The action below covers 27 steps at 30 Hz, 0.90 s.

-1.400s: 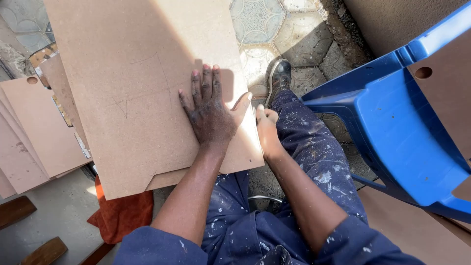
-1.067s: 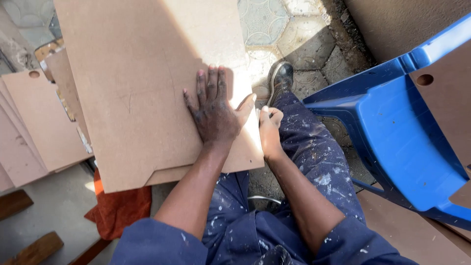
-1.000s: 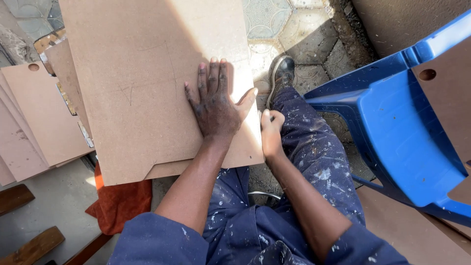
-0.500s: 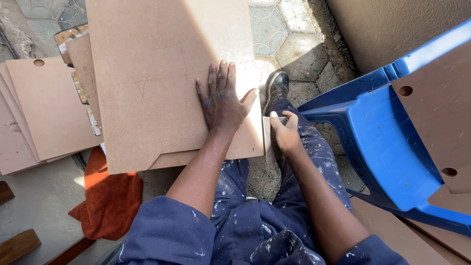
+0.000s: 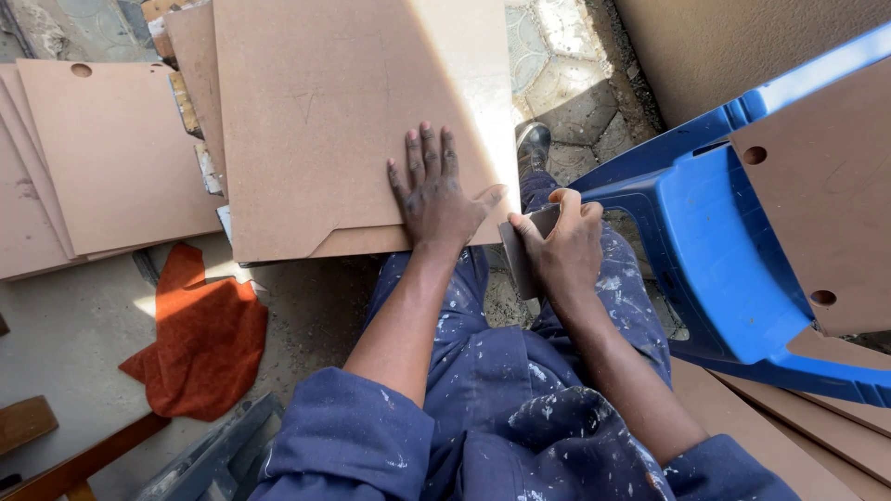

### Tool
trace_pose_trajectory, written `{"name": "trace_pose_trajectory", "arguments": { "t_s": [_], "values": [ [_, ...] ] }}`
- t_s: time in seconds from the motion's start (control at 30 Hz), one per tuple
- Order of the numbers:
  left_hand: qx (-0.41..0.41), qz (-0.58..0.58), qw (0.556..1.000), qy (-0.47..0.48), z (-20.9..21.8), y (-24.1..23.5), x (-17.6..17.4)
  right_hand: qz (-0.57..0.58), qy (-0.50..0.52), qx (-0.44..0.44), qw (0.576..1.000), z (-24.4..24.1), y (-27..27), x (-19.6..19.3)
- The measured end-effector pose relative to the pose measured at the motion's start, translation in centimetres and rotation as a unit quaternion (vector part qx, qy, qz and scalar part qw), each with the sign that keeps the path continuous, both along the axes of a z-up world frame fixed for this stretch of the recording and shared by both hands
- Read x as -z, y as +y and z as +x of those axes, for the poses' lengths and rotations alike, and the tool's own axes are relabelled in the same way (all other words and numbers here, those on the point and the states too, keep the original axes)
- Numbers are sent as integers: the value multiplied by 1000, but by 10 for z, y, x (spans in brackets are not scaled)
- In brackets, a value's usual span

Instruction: The person sands the edges of a rectangular wooden board using a sanding block held in the right hand. The board rests on the person's lap while they smooth the edges and corners.

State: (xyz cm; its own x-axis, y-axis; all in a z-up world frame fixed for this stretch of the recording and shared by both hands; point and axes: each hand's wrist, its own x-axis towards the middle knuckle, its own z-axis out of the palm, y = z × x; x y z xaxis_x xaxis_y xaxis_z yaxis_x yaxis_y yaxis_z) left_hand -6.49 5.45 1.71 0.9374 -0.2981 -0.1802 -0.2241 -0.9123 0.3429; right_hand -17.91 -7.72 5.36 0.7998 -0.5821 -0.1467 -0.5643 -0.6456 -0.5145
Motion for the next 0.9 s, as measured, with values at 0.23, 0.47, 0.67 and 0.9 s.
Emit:
{"name": "trace_pose_trajectory", "arguments": {
  "t_s": [0.23, 0.47, 0.67, 0.9],
  "values": [
    [75, 17, 988, 131, 12, 11, -28, 40, 94, 7, 995, -2, -12, 52],
    [98, 37, 981, 161, 20, 15, -24, 208, 137, 25, 968, -4, 0, -5],
    [103, 32, 981, 162, 18, 20, -37, 207, 157, 54, 964, -10, 5, -8],
    [98, 46, 982, 156, 19, 14, -34, 156, 51, -2, 986, -9, -18, 21]
  ]
}}
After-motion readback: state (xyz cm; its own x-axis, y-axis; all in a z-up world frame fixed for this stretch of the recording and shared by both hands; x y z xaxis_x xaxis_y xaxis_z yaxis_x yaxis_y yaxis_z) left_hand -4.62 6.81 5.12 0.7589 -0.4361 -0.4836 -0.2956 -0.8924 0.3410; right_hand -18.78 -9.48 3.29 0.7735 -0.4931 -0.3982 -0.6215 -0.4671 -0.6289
